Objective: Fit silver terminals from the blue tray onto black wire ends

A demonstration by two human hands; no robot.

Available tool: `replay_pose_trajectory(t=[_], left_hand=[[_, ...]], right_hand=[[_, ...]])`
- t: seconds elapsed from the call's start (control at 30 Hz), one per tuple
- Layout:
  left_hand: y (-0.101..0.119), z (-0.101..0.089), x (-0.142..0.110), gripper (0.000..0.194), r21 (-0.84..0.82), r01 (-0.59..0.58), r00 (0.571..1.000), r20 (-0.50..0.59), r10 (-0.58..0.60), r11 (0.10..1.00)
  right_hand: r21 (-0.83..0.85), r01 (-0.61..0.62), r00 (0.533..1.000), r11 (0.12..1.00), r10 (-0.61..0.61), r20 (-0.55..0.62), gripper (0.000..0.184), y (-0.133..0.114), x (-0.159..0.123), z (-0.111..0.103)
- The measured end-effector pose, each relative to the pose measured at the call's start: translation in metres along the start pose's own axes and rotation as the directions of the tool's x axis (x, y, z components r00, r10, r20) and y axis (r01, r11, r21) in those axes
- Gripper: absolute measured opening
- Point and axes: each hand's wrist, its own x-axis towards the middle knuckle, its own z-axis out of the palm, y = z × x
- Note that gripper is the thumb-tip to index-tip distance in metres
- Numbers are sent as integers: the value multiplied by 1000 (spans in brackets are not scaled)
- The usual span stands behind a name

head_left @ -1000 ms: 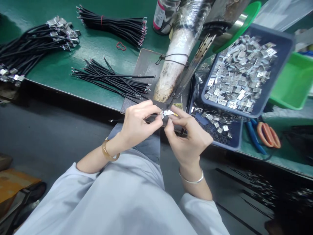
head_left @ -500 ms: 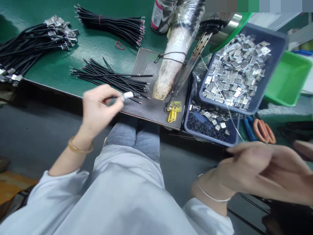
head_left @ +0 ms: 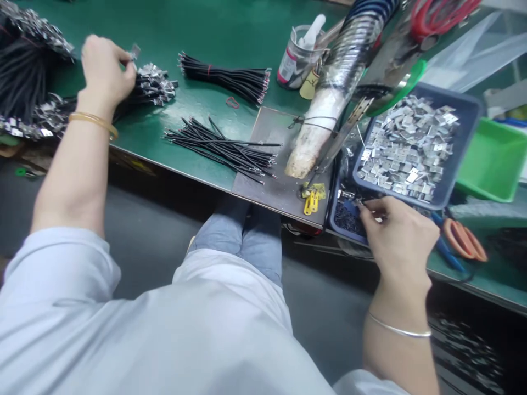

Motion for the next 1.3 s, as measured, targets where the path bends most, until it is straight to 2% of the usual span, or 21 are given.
replay_pose_trajectory(t=[0.07,0.17,0.27,0.33,0.37,0.4,0.43,0.47,0.5,0.53,0.6,0.63,0.67,0.73,0.83,0.93,1.0,1.13,1.2,1.23,1.3], left_hand=[[-7,14,4,59,-80,74,997,-19,-76,994],[-10,26,8,47,-150,93,992,-69,-104,984],[6,25,13,30,-211,119,980,-134,-149,970],[25,21,10,33,-245,137,972,-153,-178,960],[36,20,5,35,-260,110,976,-152,-153,959],[47,20,-4,34,-273,54,985,-143,-97,960],[59,22,-16,29,-289,-59,990,-139,19,956],[71,26,-32,20,-307,-200,977,-135,166,931],[83,32,-50,10,-326,-308,951,-119,285,894],[94,40,-69,8,-348,-393,918,-97,384,851],[114,56,-106,13,-375,-491,856,-43,514,786],[122,64,-121,9,-372,-561,798,-5,603,739],[128,70,-134,6,-374,-605,752,24,659,703],[135,76,-149,15,-377,-636,708,60,703,673],[134,71,-156,20,-384,-623,733,19,680,682],[129,52,-158,20,-418,-622,761,-126,636,662],[129,34,-161,18,-451,-627,767,-216,604,635],[137,-2,-180,11,-527,-639,764,-350,543,560],[144,-11,-200,13,-588,-618,779,-371,505,522],[148,-13,-213,13,-632,-591,796,-359,487,501],[156,-8,-241,11,-755,-495,838,-285,465,429]], right_hand=[[-37,5,997,999,-2,79,51,1,3,0],[-74,56,981,996,-41,189,54,2,8,-2],[-80,114,983,990,-100,152,51,1,9,-3],[-73,152,985,986,-145,89,49,-1,8,-3],[-60,173,983,983,-169,69,49,-1,7,-3],[-42,191,980,981,-188,61,48,-2,7,-4],[-21,199,978,980,-198,60,48,-2,7,-4],[-1,195,980,981,-195,51,47,-4,6,-5],[23,192,981,981,-193,38,47,-6,6,-7],[46,196,980,980,-196,10,47,-9,4,-9],[52,202,978,978,-198,-62,42,-20,-1,-14],[31,203,973,979,-198,-119,37,-26,-4,-18],[-3,185,973,983,-183,-143,29,-33,-8,-22],[-11,163,969,986,-163,-186,18,-46,-16,-31],[139,67,980,988,-39,-193,11,-61,-26,-40],[337,-29,976,941,100,-195,13,-73,-29,-42],[404,13,963,915,97,-252,13,-80,-29,-38],[311,193,883,931,-27,-470,16,-94,-29,-25],[307,244,853,920,-53,-519,20,-102,-32,-20],[347,243,857,906,-33,-514,21,-106,-34,-19],[482,180,897,857,58,-438,19,-113,-39,-17]])
